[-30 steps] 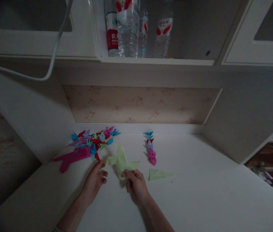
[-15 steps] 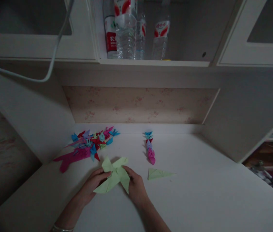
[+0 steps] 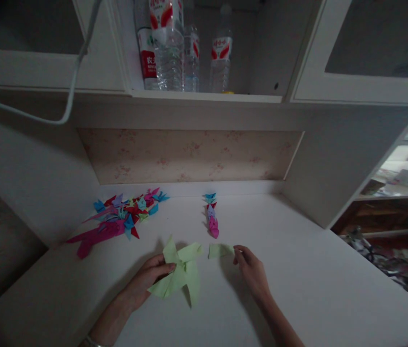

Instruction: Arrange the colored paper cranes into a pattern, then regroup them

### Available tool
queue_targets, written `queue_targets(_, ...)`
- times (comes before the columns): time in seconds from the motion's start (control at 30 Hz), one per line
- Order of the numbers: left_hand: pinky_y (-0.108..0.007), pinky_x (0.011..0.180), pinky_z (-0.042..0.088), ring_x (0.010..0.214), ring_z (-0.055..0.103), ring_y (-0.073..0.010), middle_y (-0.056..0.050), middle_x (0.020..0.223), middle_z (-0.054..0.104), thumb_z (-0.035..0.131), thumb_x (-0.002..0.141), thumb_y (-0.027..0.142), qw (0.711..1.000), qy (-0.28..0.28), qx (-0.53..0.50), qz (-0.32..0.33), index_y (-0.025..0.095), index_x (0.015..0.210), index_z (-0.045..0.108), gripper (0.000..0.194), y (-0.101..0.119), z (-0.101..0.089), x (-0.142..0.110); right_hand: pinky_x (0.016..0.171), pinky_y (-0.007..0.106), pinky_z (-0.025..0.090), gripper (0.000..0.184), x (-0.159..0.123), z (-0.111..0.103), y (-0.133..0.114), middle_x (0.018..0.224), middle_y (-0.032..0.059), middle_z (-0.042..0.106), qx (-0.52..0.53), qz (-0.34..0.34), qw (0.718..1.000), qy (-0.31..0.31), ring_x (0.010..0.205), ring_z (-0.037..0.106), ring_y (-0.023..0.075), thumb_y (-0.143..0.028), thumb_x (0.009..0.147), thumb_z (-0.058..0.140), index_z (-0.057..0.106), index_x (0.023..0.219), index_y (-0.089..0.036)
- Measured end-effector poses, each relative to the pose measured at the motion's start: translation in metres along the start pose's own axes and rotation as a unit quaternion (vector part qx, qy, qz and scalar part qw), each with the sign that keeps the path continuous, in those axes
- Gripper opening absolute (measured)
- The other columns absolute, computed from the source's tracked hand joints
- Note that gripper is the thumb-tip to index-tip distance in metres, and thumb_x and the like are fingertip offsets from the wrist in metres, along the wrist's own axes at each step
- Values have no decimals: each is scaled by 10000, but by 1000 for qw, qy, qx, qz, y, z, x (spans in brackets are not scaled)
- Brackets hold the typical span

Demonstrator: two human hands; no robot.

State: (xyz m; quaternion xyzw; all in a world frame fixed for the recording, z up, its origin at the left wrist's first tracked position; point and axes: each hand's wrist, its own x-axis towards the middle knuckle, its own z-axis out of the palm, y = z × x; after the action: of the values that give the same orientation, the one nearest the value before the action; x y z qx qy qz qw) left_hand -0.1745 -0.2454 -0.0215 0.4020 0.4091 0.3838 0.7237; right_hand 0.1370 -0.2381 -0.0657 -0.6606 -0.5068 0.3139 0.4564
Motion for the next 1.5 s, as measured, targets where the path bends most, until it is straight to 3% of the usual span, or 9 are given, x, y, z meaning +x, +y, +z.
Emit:
queue_targets(0.13, -284, 728, 488, 816, 673, -216, -100, 914, 736, 741, 656, 226, 997, -64, 38, -18, 132, 957, 698, 318, -11, 44, 2, 581, 290, 410, 538, 12, -42, 26, 598, 12, 608, -90, 5, 992, 88, 588, 565, 187, -610, 772, 463, 678, 985, -165)
queue_targets(0.33, -297, 724, 485, 861, 671, -227, -100, 982, 731, 687, 651, 207, 983, -116, 132, -48, 151, 1010, 679, 364, -30, 91, 21, 588, 294, 414, 546, 5, -45, 28, 614, 16, 606, -85, 11, 991, 103, 605, 572, 196, -596, 774, 435, 680, 991, -160)
queue_targets(0.43, -314, 707, 471, 826, 666, -237, -97, 941, 732, 612, 666, 181, 955, -101, 279, -11, 153, 998, 676, 340, -40, 97, 33, 607, 287, 417, 536, 1, -44, 23, 628, 13, 603, -81, 9, 992, 95, 629, 574, 195, -591, 783, 439, 674, 1002, -162)
queue_targets(0.57, -365, 769, 432, 865, 625, -274, -101, 891, 708, 575, 696, 221, 826, -15, 550, 123, 178, 916, 694, 254, -49, 98, 40, 585, 286, 415, 542, -1, -46, 22, 601, 10, 593, -73, 10, 993, 96, 606, 569, 196, -597, 785, 442, 680, 994, -158)
queue_targets(0.63, -376, 823, 421, 955, 599, -290, -111, 965, 693, 578, 705, 236, 790, -19, 593, 155, 189, 985, 682, 303, -51, 99, 40, 572, 290, 413, 540, -1, -46, 23, 577, 8, 591, -74, 8, 994, 81, 580, 567, 198, -597, 782, 447, 687, 988, -159)
queue_targets(0.87, -412, 996, 330, 1169, 464, -303, -129, 1273, 560, 580, 759, 267, 764, -11, 618, 187, 187, 1331, 482, 586, -47, 104, 41, 569, 282, 410, 530, 1, -44, 28, 583, 11, 607, -88, 7, 994, 62, 567, 562, 188, -593, 787, 452, 692, 996, -169)
queue_targets(1.0, -414, 984, 348, 1156, 466, -289, -103, 1254, 562, 564, 808, 279, 739, -14, 642, 204, 209, 1335, 465, 541, -47, 105, 35, 592, 283, 418, 528, 1, -44, 30, 610, 9, 612, -107, 17, 993, 47, 600, 574, 195, -598, 803, 427, 678, 1018, -186)
queue_targets(1.27, -322, 934, 395, 1044, 544, -202, -40, 1095, 633, 478, 896, 271, 755, 39, 604, 252, 240, 1112, 601, 251, -37, 86, 28, 631, 289, 429, 554, 2, -46, 27, 633, 14, 621, -125, 27, 991, 44, 644, 589, 206, -613, 788, 416, 671, 1024, -181)
queue_targets(1.5, -256, 714, 407, 759, 585, -164, -16, 785, 646, 425, 891, 299, 846, 123, 473, 213, 190, 813, 626, 242, -16, 5, 28, 640, 299, 430, 555, 3, -45, 31, 646, 14, 629, -137, 37, 989, 39, 647, 587, 208, -620, 782, 428, 672, 1032, -189)
